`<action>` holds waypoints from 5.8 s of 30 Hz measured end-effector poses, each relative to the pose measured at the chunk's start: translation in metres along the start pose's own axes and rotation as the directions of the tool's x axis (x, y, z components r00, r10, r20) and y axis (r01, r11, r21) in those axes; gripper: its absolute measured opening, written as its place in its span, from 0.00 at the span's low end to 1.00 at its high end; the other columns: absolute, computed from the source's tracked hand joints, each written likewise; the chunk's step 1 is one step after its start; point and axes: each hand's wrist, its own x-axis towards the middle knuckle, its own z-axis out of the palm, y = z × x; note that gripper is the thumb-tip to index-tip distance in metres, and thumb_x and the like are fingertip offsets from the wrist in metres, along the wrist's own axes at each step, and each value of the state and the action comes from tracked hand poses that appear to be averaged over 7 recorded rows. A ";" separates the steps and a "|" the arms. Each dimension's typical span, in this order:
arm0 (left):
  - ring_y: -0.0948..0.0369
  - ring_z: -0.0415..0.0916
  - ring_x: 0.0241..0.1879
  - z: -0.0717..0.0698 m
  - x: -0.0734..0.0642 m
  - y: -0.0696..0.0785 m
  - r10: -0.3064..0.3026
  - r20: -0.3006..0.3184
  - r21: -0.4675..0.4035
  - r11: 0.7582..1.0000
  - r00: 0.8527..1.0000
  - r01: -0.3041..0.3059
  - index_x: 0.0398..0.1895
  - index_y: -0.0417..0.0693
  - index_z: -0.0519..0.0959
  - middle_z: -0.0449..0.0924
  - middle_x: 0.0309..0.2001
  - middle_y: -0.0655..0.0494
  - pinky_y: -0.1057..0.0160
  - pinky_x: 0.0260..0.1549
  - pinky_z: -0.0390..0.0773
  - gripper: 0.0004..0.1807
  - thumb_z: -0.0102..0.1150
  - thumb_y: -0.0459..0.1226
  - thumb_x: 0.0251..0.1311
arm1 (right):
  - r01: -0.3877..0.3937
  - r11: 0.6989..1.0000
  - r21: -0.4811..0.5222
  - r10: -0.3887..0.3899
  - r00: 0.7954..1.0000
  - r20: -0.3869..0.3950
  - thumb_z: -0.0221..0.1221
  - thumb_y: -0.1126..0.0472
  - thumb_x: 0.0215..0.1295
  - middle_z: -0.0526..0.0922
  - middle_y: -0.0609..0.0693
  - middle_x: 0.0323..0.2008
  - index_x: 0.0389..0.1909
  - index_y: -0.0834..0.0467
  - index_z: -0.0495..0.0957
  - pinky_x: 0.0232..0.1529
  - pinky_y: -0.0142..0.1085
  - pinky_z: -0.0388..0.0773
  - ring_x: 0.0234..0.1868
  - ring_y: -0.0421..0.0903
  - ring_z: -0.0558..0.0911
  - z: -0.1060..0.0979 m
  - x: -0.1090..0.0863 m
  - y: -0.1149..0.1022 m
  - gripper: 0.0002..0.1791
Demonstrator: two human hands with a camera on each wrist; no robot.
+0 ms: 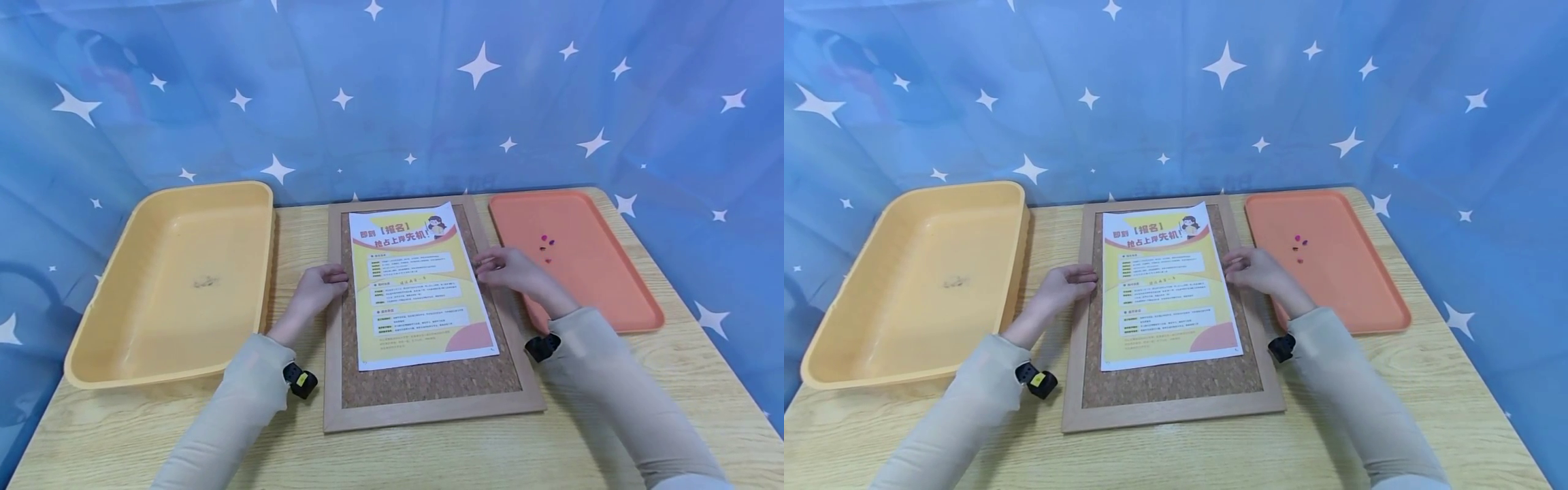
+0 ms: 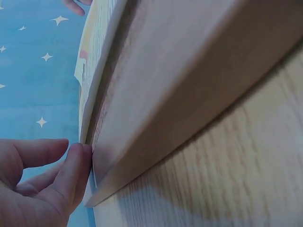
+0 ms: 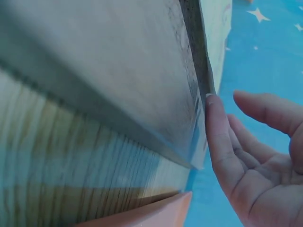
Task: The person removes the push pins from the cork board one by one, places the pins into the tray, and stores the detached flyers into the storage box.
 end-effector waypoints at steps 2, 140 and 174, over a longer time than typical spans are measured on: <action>0.47 0.73 0.60 0.001 0.000 0.001 0.004 0.009 0.012 1.000 1.000 -0.004 0.63 0.31 0.67 0.74 0.59 0.36 0.54 0.59 0.75 0.23 0.49 0.29 0.66 | -0.008 1.000 -0.001 0.008 1.000 0.016 0.55 0.61 0.67 0.75 0.65 0.55 0.64 0.64 0.65 0.45 0.29 0.74 0.49 0.50 0.75 0.001 0.001 -0.001 0.26; 0.81 0.75 0.28 -0.150 -0.031 -0.069 -0.334 -0.060 -0.025 0.943 0.941 0.333 0.68 0.52 0.63 0.70 0.29 0.86 0.79 0.30 0.78 0.36 0.58 0.55 0.59 | -0.031 0.714 0.700 0.091 0.995 -0.049 0.56 0.71 0.63 0.79 0.60 0.46 0.55 0.65 0.74 0.56 0.45 0.80 0.42 0.44 0.81 0.130 0.018 -0.127 0.18; 0.81 0.68 0.19 -0.182 -0.049 -0.104 -0.490 -0.299 -0.118 0.870 0.818 0.478 0.69 0.72 0.60 0.61 0.19 0.89 0.78 0.22 0.75 0.29 0.53 0.51 0.64 | -0.133 0.678 0.723 0.013 0.986 0.169 0.58 0.72 0.62 0.81 0.60 0.45 0.58 0.68 0.72 0.44 0.32 0.84 0.47 0.55 0.84 0.165 0.013 -0.136 0.22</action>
